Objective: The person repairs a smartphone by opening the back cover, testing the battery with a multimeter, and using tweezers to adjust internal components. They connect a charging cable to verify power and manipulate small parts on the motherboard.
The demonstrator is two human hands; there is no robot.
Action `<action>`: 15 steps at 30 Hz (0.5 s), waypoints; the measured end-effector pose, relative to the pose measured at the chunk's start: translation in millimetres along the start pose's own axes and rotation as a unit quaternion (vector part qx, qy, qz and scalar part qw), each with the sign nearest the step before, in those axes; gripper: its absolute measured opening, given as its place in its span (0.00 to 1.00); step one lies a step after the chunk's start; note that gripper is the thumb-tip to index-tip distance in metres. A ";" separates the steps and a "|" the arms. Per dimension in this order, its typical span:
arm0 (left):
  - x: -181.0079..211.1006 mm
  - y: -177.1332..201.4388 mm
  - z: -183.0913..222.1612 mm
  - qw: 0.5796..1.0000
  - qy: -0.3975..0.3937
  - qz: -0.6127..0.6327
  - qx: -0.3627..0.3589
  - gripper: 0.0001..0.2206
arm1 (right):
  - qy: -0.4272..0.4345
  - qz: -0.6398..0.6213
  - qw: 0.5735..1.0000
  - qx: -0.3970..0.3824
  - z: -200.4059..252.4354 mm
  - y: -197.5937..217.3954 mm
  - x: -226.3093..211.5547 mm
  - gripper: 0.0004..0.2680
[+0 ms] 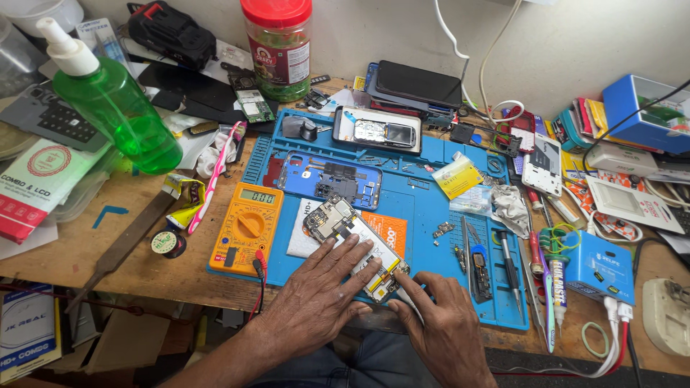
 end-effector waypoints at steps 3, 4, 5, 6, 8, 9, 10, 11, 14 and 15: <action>0.7 1.6 -0.2 1.000 0.000 -0.005 0.003 0.29 | 0.034 0.037 0.999 -0.011 0.7 -1.4 -0.7 0.18; 0.3 2.2 -1.1 1.000 0.001 0.000 0.002 0.29 | 0.033 0.044 0.998 -0.017 0.2 -2.6 0.4 0.19; 0.3 2.8 -1.4 1.000 0.003 0.004 0.001 0.29 | 0.033 0.051 0.998 -0.024 0.0 -3.7 1.5 0.20; 0.3 3.0 -2.0 1.000 0.002 0.003 0.000 0.29 | 0.033 0.059 0.997 -0.030 0.8 -4.2 2.9 0.20; 1.3 4.5 -2.5 1.000 0.000 -0.001 0.002 0.29 | 0.041 0.052 0.998 -0.009 3.6 -4.1 4.3 0.20; 1.9 5.8 -2.1 1.000 0.002 0.010 -0.003 0.29 | 0.047 0.048 0.998 0.003 4.6 -4.1 4.9 0.19; 1.3 7.9 -2.3 1.000 0.004 0.015 -0.005 0.29 | 0.053 0.039 0.998 0.023 3.4 -6.0 5.2 0.21; 0.7 10.3 -2.2 1.000 0.007 0.021 -0.007 0.29 | 0.059 0.031 0.997 0.043 3.3 -8.2 5.1 0.22; -3.7 20.7 2.9 0.997 0.036 0.050 0.037 0.30 | 0.041 0.023 0.997 0.062 -0.5 -18.3 11.9 0.30; -7.3 23.7 4.5 0.996 0.064 0.041 0.051 0.30 | 0.029 0.023 0.997 0.061 -3.1 -22.9 15.8 0.33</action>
Point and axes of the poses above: each hand's wrist, its own z-axis away from the middle knuckle, its own y-axis out of the back of the hand, x = y × z, the point moved 2 cm from there along -z, towards the middle knuckle, and after that the axes turned 15 degrees about -z, right-handed, at the moved point
